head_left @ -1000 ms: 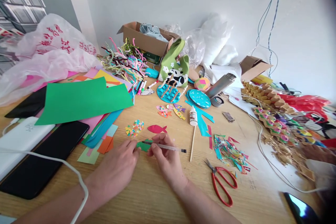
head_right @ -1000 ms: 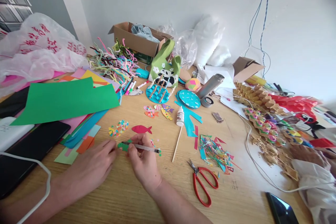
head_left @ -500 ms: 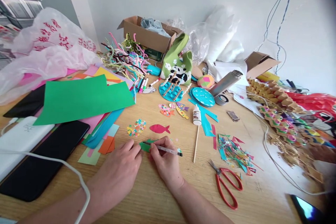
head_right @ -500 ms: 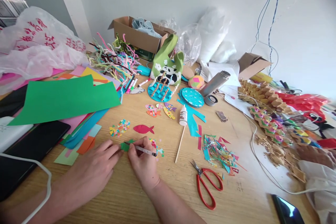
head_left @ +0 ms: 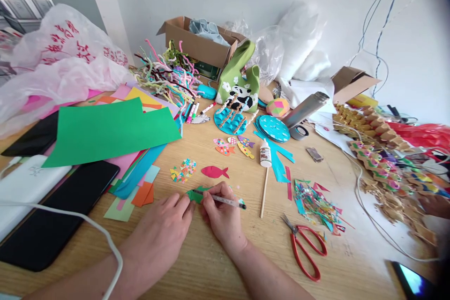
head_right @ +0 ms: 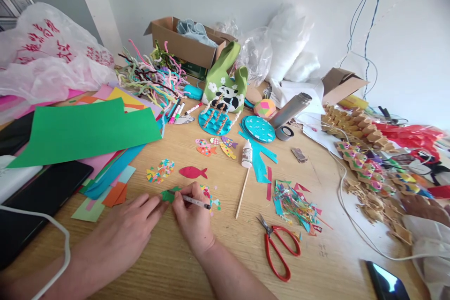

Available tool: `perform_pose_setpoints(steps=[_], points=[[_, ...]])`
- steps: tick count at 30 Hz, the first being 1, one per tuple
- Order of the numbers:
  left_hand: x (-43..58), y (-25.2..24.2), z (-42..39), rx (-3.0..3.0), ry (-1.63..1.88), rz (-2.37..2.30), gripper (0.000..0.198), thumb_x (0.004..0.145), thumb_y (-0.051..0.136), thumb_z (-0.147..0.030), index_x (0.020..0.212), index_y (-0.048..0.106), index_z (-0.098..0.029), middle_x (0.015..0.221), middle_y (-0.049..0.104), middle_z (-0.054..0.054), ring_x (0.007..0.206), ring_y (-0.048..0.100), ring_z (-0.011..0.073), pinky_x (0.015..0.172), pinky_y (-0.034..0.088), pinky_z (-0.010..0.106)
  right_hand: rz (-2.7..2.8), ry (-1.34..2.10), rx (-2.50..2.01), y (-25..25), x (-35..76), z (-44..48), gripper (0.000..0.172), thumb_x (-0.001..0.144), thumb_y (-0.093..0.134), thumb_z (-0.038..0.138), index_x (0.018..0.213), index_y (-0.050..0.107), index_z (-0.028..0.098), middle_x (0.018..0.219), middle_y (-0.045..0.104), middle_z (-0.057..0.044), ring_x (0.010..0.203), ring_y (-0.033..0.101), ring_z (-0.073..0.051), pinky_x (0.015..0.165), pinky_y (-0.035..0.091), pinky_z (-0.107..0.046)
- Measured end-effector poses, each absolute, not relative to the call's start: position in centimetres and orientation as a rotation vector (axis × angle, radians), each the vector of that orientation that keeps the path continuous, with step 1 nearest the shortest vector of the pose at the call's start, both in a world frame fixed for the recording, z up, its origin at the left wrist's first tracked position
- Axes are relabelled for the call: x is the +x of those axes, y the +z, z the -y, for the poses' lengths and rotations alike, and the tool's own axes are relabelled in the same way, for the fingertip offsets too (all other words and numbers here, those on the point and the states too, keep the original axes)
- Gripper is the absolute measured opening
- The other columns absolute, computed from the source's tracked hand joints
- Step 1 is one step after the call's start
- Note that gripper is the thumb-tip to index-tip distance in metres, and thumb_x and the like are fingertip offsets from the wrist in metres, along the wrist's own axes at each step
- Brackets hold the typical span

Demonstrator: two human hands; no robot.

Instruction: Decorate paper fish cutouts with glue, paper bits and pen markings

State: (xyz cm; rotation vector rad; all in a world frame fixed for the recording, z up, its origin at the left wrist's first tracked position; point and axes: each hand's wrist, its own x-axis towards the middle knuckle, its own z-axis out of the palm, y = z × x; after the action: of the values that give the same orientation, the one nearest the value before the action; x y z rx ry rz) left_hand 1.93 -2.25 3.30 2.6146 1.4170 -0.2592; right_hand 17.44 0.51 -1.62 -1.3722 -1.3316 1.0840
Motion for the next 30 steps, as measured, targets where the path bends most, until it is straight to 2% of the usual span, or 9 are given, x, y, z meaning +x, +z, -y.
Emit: perform_pose_setpoints(steps=[4,10,14,19,30], points=[[1.9,3.4,2.5,2.622,-0.320,-1.418,0.046,0.084,0.043,0.000,0.122,0.064,-0.014,0.105,0.065,0.012,0.092,0.063,0.0262,0.077,0.053,0.041,1.329,1.098,-1.371,-1.7,17.5,-0.5,0.021,0.086,0.059,0.035,0.072,0.047,0.025,0.053,0.052,0.005,0.043,0.046,-0.012,0.040,0.035,-0.022],[2.1,3.4,2.6,2.633,-0.373,-1.464,0.055,0.080,0.040,0.005,0.125,0.063,-0.017,0.110,0.066,0.012,0.078,0.066,0.0204,0.066,0.054,0.033,1.320,1.127,-1.376,-1.6,17.6,-0.4,0.023,0.087,0.060,0.039,0.073,0.048,0.024,0.053,0.055,0.005,0.042,0.047,-0.012,0.038,0.035,-0.022],[2.3,3.7,2.6,2.637,-0.410,-1.445,0.058,0.078,0.040,0.006,0.127,0.061,-0.017,0.110,0.066,0.013,0.076,0.068,0.0230,0.064,0.057,0.036,1.322,1.134,-1.372,-1.6,17.6,-0.5,0.025,0.087,0.061,0.040,0.072,0.048,0.024,0.051,0.053,0.006,0.040,0.045,-0.011,0.037,0.033,-0.021],[2.4,3.9,2.5,2.621,-0.438,-1.453,0.057,0.079,0.038,0.007,0.123,0.064,-0.017,0.108,0.066,0.012,0.071,0.067,0.0218,0.063,0.058,0.037,1.323,1.146,-1.372,-1.6,17.6,-0.6,0.024,0.086,0.061,0.039,0.072,0.047,0.025,0.051,0.052,0.006,0.039,0.043,-0.011,0.037,0.031,-0.022],[2.7,4.5,2.1,2.590,-0.517,-1.433,0.061,0.078,0.035,0.009,0.127,0.060,-0.018,0.106,0.064,0.010,0.073,0.069,0.0214,0.066,0.060,0.037,1.311,1.165,-1.372,-1.3,17.5,-0.5,0.022,0.086,0.059,0.037,0.072,0.047,0.025,0.050,0.052,0.006,0.039,0.042,-0.011,0.038,0.031,-0.023]])
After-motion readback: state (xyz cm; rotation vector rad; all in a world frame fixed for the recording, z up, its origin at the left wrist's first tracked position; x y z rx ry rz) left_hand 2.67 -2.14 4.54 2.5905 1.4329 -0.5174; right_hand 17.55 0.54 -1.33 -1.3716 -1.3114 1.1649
